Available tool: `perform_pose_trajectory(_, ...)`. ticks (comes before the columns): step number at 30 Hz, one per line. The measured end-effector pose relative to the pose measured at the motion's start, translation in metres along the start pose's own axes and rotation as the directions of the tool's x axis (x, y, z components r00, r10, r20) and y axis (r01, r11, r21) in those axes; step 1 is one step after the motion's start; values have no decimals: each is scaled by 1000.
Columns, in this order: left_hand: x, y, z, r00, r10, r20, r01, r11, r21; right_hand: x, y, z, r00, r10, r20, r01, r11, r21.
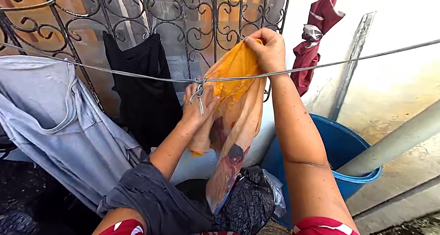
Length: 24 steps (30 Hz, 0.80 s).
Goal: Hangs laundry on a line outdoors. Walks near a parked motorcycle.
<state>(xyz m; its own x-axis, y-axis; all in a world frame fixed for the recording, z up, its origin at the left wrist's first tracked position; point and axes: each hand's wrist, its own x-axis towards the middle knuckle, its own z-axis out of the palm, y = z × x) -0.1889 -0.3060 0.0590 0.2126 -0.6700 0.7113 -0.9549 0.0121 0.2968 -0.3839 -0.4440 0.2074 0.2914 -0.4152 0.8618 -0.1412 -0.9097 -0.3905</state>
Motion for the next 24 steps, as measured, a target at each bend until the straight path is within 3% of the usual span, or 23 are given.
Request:
perform_pose_trajectory(3,6,1,6,995,-90,-53,88,995,-44,1,22,-7,999,6,-47,-4,999,42)
perform_pose_trajectory(6,-5,12,16,994,-108,5,108,987,-117,3,39,0,998,-38,-55,45,990,133)
perform_pose_trajectory(8,-10,8,13,986,-154,-59,141,972,-188,7,51,2,998,-39,-48,45,991,128)
perform_pose_trajectory(13,24,-15,-16,945,-204,-257,71,892,-445,25,87,5,998,60,-28,-64,983,-173)
perform_pose_trajectory(15,45,-9,-22,946,-219,-240,24,784,-620,36,87,12,981,186,-48,-192,942,-274)
perform_pose_trajectory(18,75,7,-24,936,-310,-168,23,529,-848,59,90,28,940,308,-150,-336,912,-234)
perform_pose_trajectory(21,97,22,-24,899,-413,-147,-2,330,-944,86,97,45,903,362,-231,-394,913,-108)
perform_pose_trajectory(24,105,30,-24,851,-509,-131,-47,174,-984,101,103,62,903,386,-188,-399,916,-36)
